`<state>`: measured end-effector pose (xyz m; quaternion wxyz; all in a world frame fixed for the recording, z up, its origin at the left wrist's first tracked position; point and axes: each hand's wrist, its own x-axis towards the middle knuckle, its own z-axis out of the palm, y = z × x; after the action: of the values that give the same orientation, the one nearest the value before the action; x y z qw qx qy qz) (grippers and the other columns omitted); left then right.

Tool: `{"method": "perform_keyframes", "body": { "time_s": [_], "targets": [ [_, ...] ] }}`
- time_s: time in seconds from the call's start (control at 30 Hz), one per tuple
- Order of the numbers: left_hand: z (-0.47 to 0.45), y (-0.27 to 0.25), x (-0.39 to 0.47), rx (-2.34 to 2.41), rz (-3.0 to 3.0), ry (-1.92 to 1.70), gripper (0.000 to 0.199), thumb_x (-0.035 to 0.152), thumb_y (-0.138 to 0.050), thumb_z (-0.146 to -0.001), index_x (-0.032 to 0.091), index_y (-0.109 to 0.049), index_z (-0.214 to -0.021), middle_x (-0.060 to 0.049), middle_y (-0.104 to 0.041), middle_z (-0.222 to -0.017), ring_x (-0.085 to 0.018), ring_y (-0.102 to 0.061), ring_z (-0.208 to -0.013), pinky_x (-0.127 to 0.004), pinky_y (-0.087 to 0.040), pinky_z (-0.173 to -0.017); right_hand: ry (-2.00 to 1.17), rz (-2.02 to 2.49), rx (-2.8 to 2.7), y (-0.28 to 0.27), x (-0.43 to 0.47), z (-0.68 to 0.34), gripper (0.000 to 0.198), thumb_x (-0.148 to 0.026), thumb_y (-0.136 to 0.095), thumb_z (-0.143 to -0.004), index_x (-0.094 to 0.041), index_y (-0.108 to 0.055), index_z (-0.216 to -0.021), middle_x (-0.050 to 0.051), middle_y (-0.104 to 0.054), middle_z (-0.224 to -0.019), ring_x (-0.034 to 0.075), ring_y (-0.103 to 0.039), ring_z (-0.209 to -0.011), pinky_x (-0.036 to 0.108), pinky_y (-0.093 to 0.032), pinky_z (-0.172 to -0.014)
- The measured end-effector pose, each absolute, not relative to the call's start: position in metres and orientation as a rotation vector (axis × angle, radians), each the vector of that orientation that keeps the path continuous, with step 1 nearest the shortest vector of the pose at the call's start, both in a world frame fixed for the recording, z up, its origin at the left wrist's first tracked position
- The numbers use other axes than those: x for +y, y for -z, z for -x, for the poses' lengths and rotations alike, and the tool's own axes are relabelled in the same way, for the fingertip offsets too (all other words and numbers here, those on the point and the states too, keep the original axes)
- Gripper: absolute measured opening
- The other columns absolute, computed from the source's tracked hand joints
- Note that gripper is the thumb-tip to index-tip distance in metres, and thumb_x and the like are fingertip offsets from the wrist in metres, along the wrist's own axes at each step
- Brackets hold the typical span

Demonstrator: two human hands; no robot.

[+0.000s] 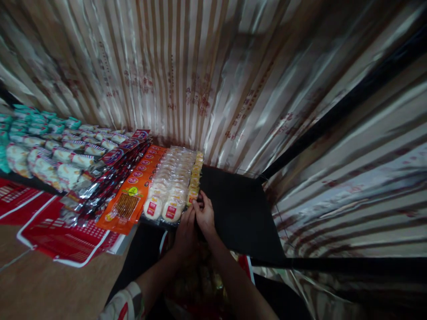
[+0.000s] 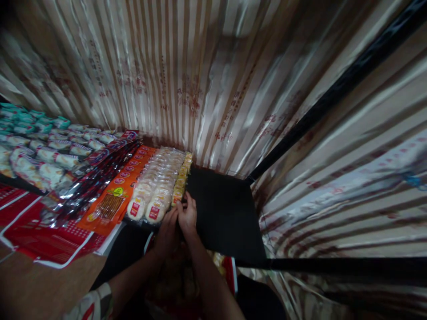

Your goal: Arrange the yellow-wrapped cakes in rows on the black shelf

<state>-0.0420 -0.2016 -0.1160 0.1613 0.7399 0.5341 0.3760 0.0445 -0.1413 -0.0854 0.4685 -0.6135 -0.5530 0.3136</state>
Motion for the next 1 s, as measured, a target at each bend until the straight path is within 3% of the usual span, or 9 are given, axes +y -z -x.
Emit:
{"method": "perform_keyframes", "body": {
  "time_s": [0.13,0.3,0.47,0.63,0.77,0.9,1.0],
  "targets": [
    [0.046,0.106,-0.210,1.452,-2.098,-1.116,0.041,0.013,-0.034,-0.084,0.011,-0.044,-0.124,-0.016,-0.051,-0.126,-0.023,-0.045,-0.120,-0.046,-0.040,-0.099,-0.685,1.524,-1.310,0.083,-0.171,-0.049,0.045,-0.038,-0.046,-0.082,-0.013,-0.053,-0.119,0.013,-0.058,-0.107,0.017,-0.060,-0.083,0.029,-0.051,-0.074],
    [0.054,0.109,-0.258,1.320,-2.149,-1.062,0.032,0.018,-0.039,-0.083,0.016,-0.057,-0.109,-0.011,-0.060,-0.104,-0.021,-0.055,-0.099,-0.037,-0.050,-0.083,-0.719,1.500,-1.337,0.080,-0.230,-0.061,0.034,-0.038,-0.040,-0.087,-0.017,-0.058,-0.106,0.008,-0.065,-0.096,0.016,-0.062,-0.076,0.028,-0.051,-0.071],
    [0.063,0.126,-0.295,1.439,-2.099,-0.734,0.041,0.018,-0.045,-0.078,0.013,-0.055,-0.117,-0.015,-0.056,-0.118,-0.025,-0.051,-0.112,-0.042,-0.044,-0.094,-0.805,1.624,-1.656,0.108,-0.276,-0.068,0.027,-0.031,-0.040,-0.087,-0.021,-0.065,-0.092,0.006,-0.070,-0.092,0.019,-0.064,-0.084,0.031,-0.049,-0.079],
    [0.069,0.136,-0.295,1.582,-1.971,-0.401,0.046,0.012,-0.042,-0.078,0.014,-0.051,-0.123,-0.013,-0.056,-0.124,-0.024,-0.049,-0.117,-0.041,-0.035,-0.102,-0.713,1.958,-1.925,0.146,-0.292,-0.069,0.037,-0.012,-0.041,-0.080,-0.023,-0.065,-0.107,0.011,-0.068,-0.107,0.024,-0.065,-0.093,0.035,-0.046,-0.084],
    [0.065,0.141,-0.287,1.660,-1.884,-0.277,0.046,0.014,-0.042,-0.079,0.016,-0.052,-0.123,-0.013,-0.058,-0.121,-0.024,-0.053,-0.112,-0.037,-0.039,-0.098,-0.672,2.018,-1.941,0.162,-0.295,-0.069,0.043,-0.009,-0.042,-0.076,-0.021,-0.064,-0.111,0.013,-0.063,-0.116,0.025,-0.064,-0.098,0.037,-0.046,-0.085],
    [0.058,0.144,-0.285,1.597,-1.934,-0.204,0.042,0.015,-0.042,-0.079,0.023,-0.057,-0.118,-0.010,-0.062,-0.116,-0.025,-0.056,-0.106,-0.038,-0.041,-0.093,-0.793,1.886,-1.791,0.167,-0.293,-0.069,0.039,-0.014,-0.040,-0.078,-0.023,-0.066,-0.105,0.008,-0.068,-0.109,0.022,-0.063,-0.101,0.037,-0.045,-0.090],
    [0.055,0.144,-0.287,1.622,-1.945,-0.200,0.040,0.013,-0.038,-0.082,0.019,-0.059,-0.115,-0.013,-0.064,-0.108,-0.025,-0.058,-0.099,-0.039,-0.043,-0.088,-0.843,1.835,-1.644,0.169,-0.293,-0.071,0.036,-0.017,-0.043,-0.076,-0.023,-0.067,-0.102,0.007,-0.069,-0.105,0.023,-0.064,-0.099,0.039,-0.046,-0.090]
  ]
}}
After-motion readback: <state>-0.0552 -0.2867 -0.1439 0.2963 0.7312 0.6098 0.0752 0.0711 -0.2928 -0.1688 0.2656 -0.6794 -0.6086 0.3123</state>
